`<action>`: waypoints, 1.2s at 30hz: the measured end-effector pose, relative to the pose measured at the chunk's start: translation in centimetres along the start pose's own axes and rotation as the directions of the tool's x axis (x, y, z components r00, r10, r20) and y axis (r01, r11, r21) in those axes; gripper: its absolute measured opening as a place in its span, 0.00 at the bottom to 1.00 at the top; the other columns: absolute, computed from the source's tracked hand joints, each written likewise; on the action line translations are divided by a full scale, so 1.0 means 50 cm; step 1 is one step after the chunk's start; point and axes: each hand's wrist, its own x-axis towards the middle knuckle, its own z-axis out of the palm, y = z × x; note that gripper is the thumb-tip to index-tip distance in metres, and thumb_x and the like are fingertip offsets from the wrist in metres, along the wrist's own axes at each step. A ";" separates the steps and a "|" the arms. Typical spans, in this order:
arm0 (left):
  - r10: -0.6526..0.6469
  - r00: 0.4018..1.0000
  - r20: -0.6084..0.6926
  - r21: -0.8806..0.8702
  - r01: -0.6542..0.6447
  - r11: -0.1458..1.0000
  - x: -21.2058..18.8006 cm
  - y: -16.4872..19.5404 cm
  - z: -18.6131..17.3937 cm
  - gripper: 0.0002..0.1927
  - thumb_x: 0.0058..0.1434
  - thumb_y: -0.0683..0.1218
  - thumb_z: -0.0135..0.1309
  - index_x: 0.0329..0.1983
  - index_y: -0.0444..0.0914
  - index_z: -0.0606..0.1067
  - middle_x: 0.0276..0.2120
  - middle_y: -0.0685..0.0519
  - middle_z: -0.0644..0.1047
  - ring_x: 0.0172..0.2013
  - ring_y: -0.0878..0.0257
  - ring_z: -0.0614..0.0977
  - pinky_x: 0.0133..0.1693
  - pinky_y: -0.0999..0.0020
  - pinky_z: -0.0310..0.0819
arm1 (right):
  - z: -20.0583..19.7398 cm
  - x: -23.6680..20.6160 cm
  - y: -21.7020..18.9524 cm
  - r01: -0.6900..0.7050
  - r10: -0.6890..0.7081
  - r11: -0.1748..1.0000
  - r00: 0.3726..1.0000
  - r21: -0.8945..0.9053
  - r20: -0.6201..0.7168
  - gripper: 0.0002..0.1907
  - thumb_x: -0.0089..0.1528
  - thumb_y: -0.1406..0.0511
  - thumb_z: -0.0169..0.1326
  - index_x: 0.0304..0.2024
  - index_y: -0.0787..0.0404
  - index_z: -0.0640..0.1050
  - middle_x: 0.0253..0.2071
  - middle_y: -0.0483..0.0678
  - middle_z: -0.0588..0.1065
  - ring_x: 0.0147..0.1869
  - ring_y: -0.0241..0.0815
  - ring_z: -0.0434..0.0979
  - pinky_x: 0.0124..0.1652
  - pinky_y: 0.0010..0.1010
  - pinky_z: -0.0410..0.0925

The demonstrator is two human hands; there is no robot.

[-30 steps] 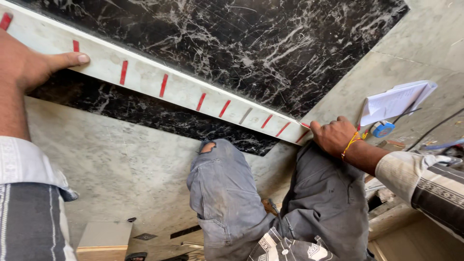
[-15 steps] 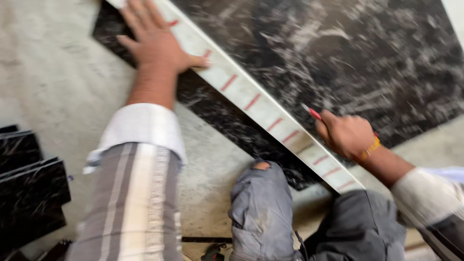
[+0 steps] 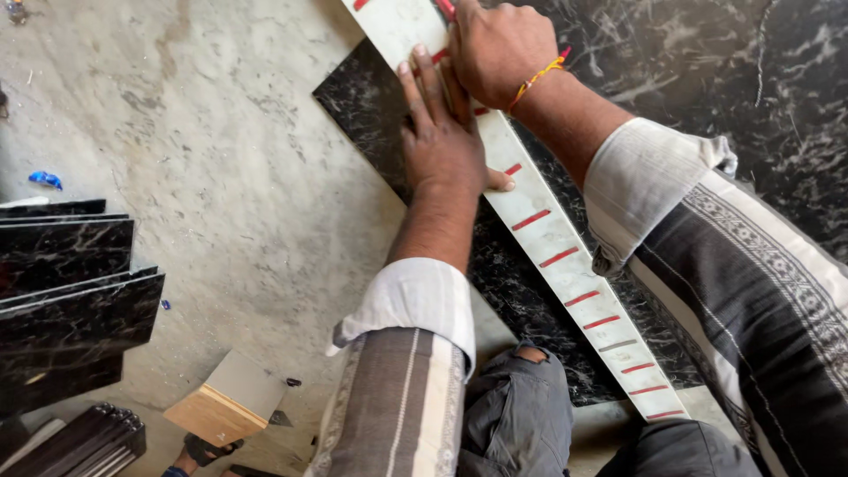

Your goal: The person measures a dark marble tile with a tape measure and marks it with a red pencil. They then use a long straightedge to draw a straight line across the tile and score it with a utility knife. The tile is snapped along the scored line into two pieces, and the person continues to measure and mark the cut pieces.

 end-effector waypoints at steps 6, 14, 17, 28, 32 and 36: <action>0.036 0.997 0.071 0.058 -0.041 0.997 0.011 -0.007 -0.006 0.89 0.32 0.78 0.70 0.76 0.30 0.27 0.74 0.31 0.25 0.73 0.35 0.26 0.69 0.45 0.58 | -0.011 0.020 -0.009 0.007 -0.005 0.999 0.998 -0.038 0.062 0.15 0.72 0.57 0.47 0.43 0.63 0.74 0.28 0.64 0.78 0.30 0.67 0.79 0.31 0.55 0.72; 0.054 0.992 0.117 0.064 -0.062 0.996 0.024 -0.022 -0.004 0.88 0.35 0.79 0.67 0.76 0.31 0.25 0.74 0.30 0.24 0.73 0.35 0.24 0.71 0.44 0.54 | -0.016 0.029 -0.012 0.030 -0.026 0.998 0.996 -0.047 0.090 0.14 0.72 0.59 0.47 0.44 0.64 0.73 0.27 0.63 0.77 0.31 0.68 0.79 0.32 0.57 0.71; 0.051 0.992 0.117 0.045 -0.057 0.997 0.025 -0.024 -0.005 0.88 0.35 0.78 0.69 0.76 0.32 0.25 0.74 0.31 0.24 0.73 0.35 0.24 0.69 0.45 0.57 | -0.022 0.029 -0.014 0.041 -0.036 0.998 0.996 -0.056 0.086 0.13 0.72 0.59 0.47 0.44 0.64 0.73 0.27 0.64 0.77 0.31 0.68 0.79 0.32 0.56 0.71; 0.058 0.997 0.047 -0.019 -0.057 0.998 0.007 -0.028 -0.003 0.88 0.32 0.76 0.72 0.77 0.33 0.28 0.75 0.35 0.26 0.75 0.38 0.29 0.65 0.47 0.66 | -0.038 0.053 -0.032 0.062 -0.017 0.982 0.970 -0.179 0.244 0.16 0.67 0.56 0.51 0.46 0.62 0.76 0.36 0.62 0.80 0.38 0.61 0.82 0.36 0.50 0.73; 0.040 0.998 -0.038 0.005 -0.040 0.999 -0.006 -0.017 -0.001 0.87 0.32 0.78 0.70 0.78 0.36 0.31 0.76 0.37 0.28 0.76 0.38 0.31 0.60 0.42 0.71 | -0.021 -0.042 -0.014 0.085 -0.053 0.959 0.991 -0.272 0.120 0.18 0.67 0.53 0.50 0.43 0.61 0.74 0.31 0.59 0.80 0.32 0.59 0.82 0.31 0.50 0.72; 0.031 0.999 -0.024 0.030 -0.030 0.999 -0.007 -0.006 0.019 0.88 0.31 0.78 0.71 0.78 0.33 0.31 0.76 0.35 0.29 0.76 0.39 0.32 0.59 0.45 0.72 | -0.007 -0.222 0.037 0.035 0.018 0.972 0.974 -0.233 0.224 0.12 0.70 0.57 0.46 0.42 0.59 0.72 0.27 0.56 0.79 0.27 0.57 0.80 0.26 0.51 0.70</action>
